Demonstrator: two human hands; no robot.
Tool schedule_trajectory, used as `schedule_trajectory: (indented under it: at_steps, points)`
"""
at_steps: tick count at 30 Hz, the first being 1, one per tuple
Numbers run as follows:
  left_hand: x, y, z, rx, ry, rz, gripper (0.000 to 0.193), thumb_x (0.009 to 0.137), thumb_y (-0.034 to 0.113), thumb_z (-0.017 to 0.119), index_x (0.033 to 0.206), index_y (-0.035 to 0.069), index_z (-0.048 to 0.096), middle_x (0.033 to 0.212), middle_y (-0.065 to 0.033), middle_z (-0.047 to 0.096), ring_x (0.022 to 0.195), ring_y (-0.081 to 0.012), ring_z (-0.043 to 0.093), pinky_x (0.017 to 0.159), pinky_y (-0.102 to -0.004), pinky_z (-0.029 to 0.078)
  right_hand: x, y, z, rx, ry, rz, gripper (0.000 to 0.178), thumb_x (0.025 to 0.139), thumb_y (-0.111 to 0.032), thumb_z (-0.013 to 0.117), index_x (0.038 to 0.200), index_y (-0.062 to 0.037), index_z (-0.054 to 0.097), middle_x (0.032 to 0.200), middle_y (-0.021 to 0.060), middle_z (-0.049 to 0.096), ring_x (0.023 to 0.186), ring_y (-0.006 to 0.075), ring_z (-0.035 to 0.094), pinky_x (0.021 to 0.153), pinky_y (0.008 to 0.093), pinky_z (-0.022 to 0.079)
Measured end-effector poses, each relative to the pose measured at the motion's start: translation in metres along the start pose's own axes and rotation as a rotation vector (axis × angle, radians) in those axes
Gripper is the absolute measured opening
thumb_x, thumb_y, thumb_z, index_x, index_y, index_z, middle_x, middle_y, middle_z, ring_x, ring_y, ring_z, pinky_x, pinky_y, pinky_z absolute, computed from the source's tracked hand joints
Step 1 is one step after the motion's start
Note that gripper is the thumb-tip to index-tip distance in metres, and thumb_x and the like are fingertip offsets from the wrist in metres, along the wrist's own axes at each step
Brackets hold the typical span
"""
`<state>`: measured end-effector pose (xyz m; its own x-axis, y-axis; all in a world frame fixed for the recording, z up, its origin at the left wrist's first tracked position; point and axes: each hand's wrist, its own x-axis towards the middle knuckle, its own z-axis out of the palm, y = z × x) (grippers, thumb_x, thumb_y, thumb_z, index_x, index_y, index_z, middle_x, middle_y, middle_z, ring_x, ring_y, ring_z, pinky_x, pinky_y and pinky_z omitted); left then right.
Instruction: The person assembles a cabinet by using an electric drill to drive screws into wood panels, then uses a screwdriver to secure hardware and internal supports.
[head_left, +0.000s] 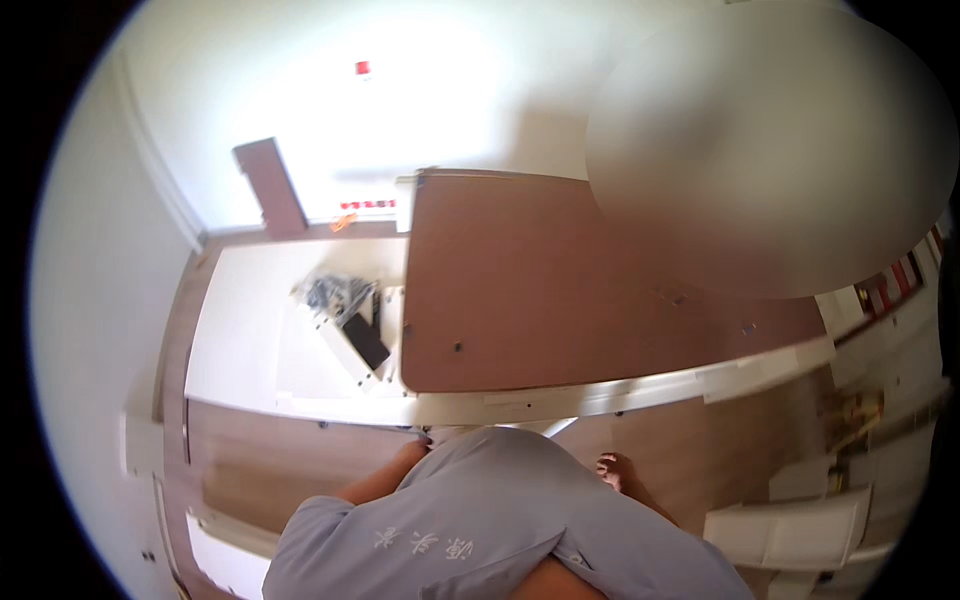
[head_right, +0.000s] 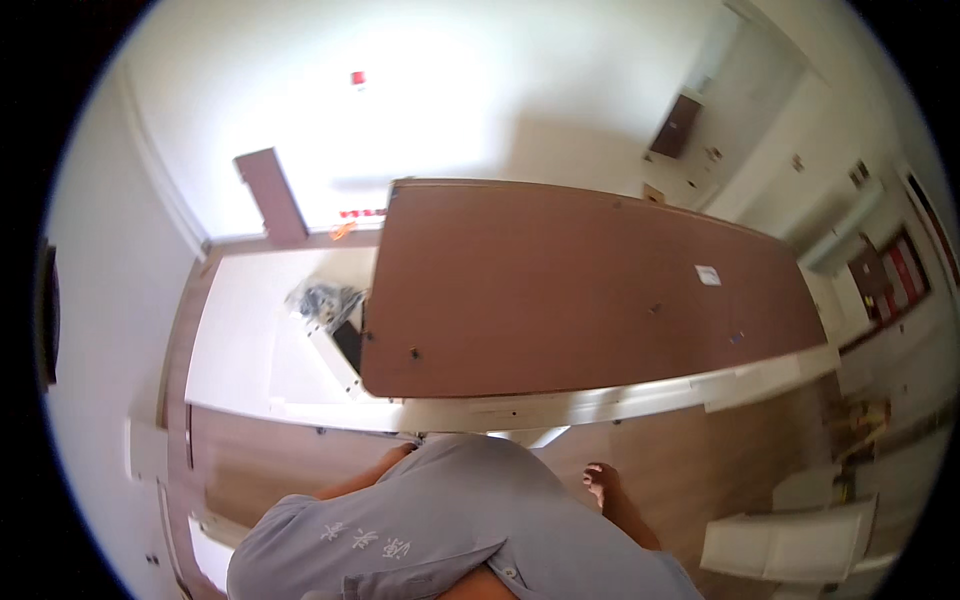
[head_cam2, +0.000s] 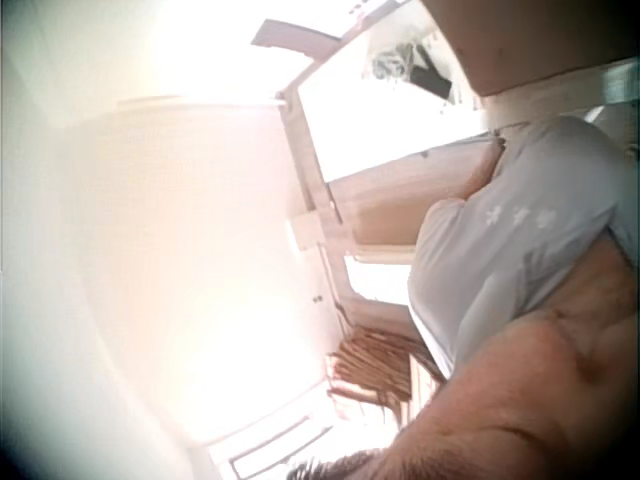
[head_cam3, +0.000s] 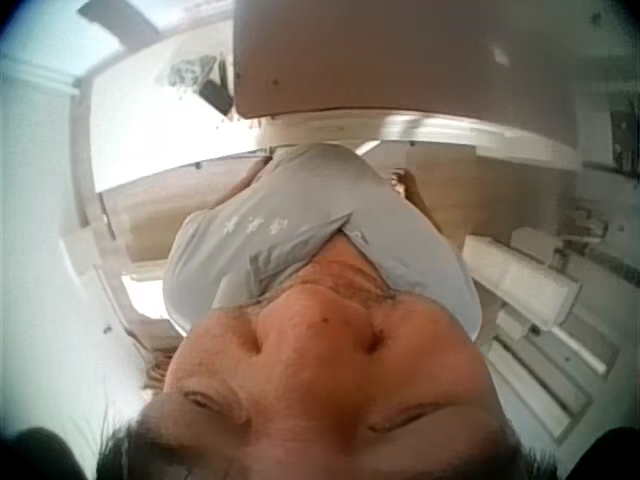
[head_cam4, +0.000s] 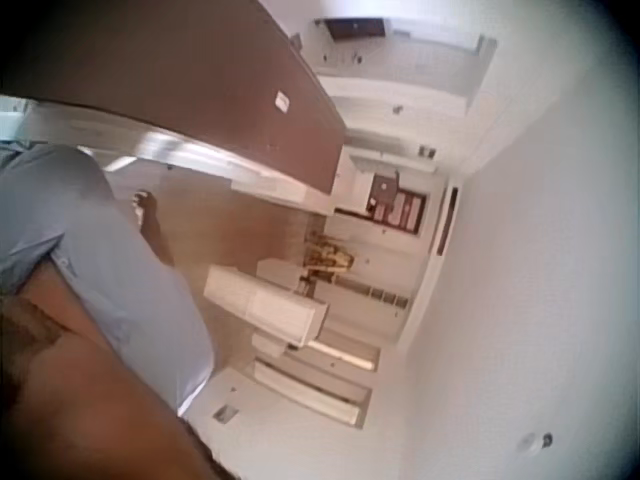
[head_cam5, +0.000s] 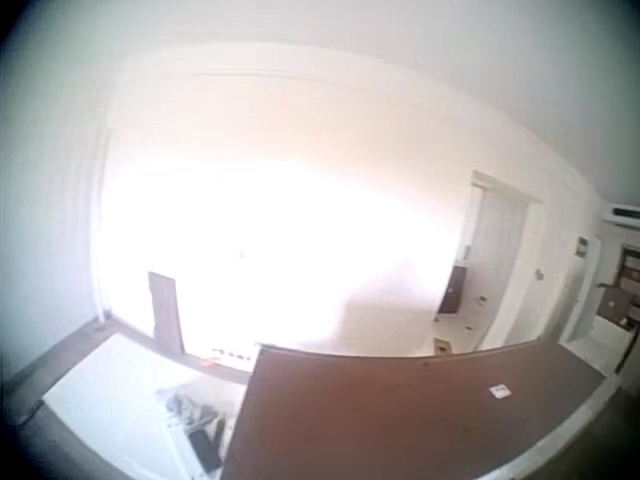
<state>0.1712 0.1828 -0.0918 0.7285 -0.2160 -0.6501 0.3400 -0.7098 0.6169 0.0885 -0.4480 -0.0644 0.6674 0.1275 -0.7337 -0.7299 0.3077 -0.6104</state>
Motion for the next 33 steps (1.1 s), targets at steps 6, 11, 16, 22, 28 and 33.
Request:
schedule_trajectory:
  at_steps: [6, 11, 16, 22, 28, 33]
  points:
    - [-0.086, -0.132, -0.010, -0.092, 0.235, -0.426, 0.033, 0.082, 0.028, 0.064, 0.106, 0.010, 0.078, 0.103, -0.0179, 0.077, 0.095, -0.0382, 0.073, 0.090, -0.0459, 0.057, 0.033, 0.007, 0.065, -1.054, -0.044, -0.474, 0.031, 0.100, -0.030, 0.057, 0.120, -0.0111, 0.072, 0.117, 0.0132, 0.074, 0.110, 0.0333, 0.068, 0.093, 0.0395, 0.054]
    - [-0.124, -0.173, -0.003, -0.013, 0.291, -0.503, 0.030, 0.083, 0.024, 0.061, 0.103, 0.010, 0.079, 0.097, -0.0178, 0.077, 0.088, -0.0351, 0.075, 0.081, -0.0446, 0.059, 0.111, 0.036, 0.018, -1.581, -0.144, -0.489, 0.031, 0.100, -0.034, 0.057, 0.116, -0.0134, 0.074, 0.121, 0.0123, 0.072, 0.112, 0.0334, 0.068, 0.092, 0.0421, 0.054]
    - [-0.146, -0.125, -0.008, -0.318, 0.512, -0.405, 0.030, 0.091, 0.026, 0.061, 0.110, 0.008, 0.075, 0.091, -0.0162, 0.077, 0.083, -0.0305, 0.074, 0.078, -0.0416, 0.059, 0.080, 0.056, 0.020, -1.557, -0.104, -0.524, 0.024, 0.098, -0.025, 0.061, 0.115, -0.0132, 0.073, 0.119, 0.0102, 0.073, 0.106, 0.0312, 0.069, 0.088, 0.0388, 0.055]
    - [-0.108, 0.041, -0.117, -0.547, 0.804, 0.128, 0.026, 0.101, 0.024, 0.061, 0.103, 0.001, 0.073, 0.080, -0.0098, 0.072, 0.071, -0.0158, 0.067, 0.068, -0.0330, 0.054, -0.016, 0.027, 0.114, -0.087, 0.048, -0.136, 0.014, 0.098, -0.021, 0.062, 0.101, -0.0087, 0.070, 0.082, 0.0028, 0.065, 0.074, 0.0193, 0.063, 0.064, 0.0355, 0.052]
    - [-0.109, 0.205, -0.264, -0.944, 0.565, 0.642, 0.046, 0.108, 0.042, 0.050, 0.130, 0.003, 0.062, 0.105, -0.0063, 0.070, 0.091, -0.0150, 0.066, 0.079, -0.0318, 0.053, -0.080, -0.149, 0.155, 0.442, 0.245, -0.892, 0.041, 0.105, -0.036, 0.056, 0.131, -0.0051, 0.058, 0.121, 0.0083, 0.065, 0.103, 0.0228, 0.062, 0.083, 0.0363, 0.050]
    - [-0.158, 0.309, -0.288, -1.075, 0.079, 0.856, 0.061, 0.110, 0.044, 0.037, 0.149, -0.002, 0.045, 0.150, -0.0150, 0.054, 0.141, -0.0270, 0.047, 0.117, -0.0418, 0.036, -0.155, -0.272, 0.216, 0.549, 0.119, -1.040, 0.064, 0.105, -0.050, 0.050, 0.151, -0.0062, 0.045, 0.148, 0.0087, 0.055, 0.129, 0.0297, 0.056, 0.107, 0.0478, 0.041]
